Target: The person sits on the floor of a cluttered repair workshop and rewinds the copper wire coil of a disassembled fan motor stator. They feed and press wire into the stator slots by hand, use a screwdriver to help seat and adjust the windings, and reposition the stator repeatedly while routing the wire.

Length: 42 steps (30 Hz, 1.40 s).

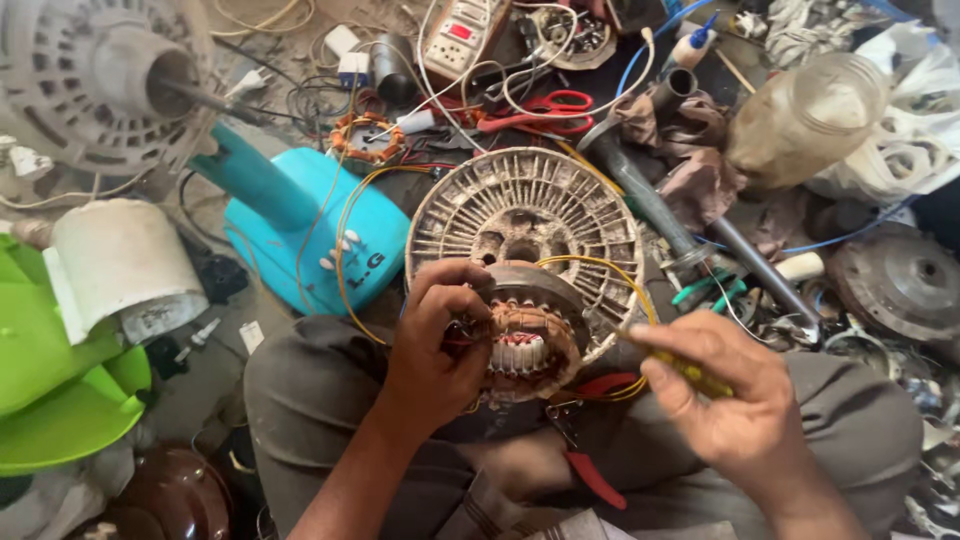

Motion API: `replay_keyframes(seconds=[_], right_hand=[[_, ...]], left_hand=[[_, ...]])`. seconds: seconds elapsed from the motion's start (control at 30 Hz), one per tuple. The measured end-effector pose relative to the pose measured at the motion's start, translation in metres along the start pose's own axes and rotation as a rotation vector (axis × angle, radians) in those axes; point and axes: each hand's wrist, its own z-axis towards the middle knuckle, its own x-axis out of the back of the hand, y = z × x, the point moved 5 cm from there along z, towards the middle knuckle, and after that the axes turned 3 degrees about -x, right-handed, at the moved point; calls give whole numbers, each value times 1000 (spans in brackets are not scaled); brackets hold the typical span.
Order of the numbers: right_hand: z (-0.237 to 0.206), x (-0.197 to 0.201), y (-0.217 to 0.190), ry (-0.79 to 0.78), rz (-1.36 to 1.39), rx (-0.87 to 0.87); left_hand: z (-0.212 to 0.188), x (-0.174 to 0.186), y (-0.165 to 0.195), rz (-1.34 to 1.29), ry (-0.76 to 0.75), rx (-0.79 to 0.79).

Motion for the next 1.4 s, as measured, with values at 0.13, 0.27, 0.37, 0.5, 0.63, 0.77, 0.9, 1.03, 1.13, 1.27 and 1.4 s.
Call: replay_keyframes(seconds=[0.13, 0.27, 0.37, 0.5, 0.63, 0.77, 0.9, 1.03, 1.13, 1.27, 1.4], right_hand=[[1, -9, -18, -71, -114, 15], [5, -15, -29, -132, -181, 43], [8, -16, -36, -152, -197, 42], [17, -17, -42, -216, -245, 15], [28, -19, -51, -312, -305, 10], [34, -19, -55, -382, -438, -74], [29, -16, -54, -422, -564, -161], [36, -22, -43, -455, -313, -100], [42, -32, -31, -427, -100, -135], [45, -35, -33, -465, 35, -59], [45, -26, -28, -492, -101, -115]], left_hand=[[-9, -2, 4, -64, -6, 50], [-15, -2, 3, -38, -16, 68], [-16, 0, 0, -47, -21, 63], [-14, 3, 0, -55, -23, 40], [-12, 6, 3, -18, -29, -7], [-10, 9, 5, -17, -42, -28], [-7, 9, 8, 61, -58, -94], [-6, 11, 9, 82, -57, -94], [-8, 16, 10, 63, -35, -68], [-12, 18, 12, 63, -49, -76], [-11, 15, 12, 81, -49, -90]])
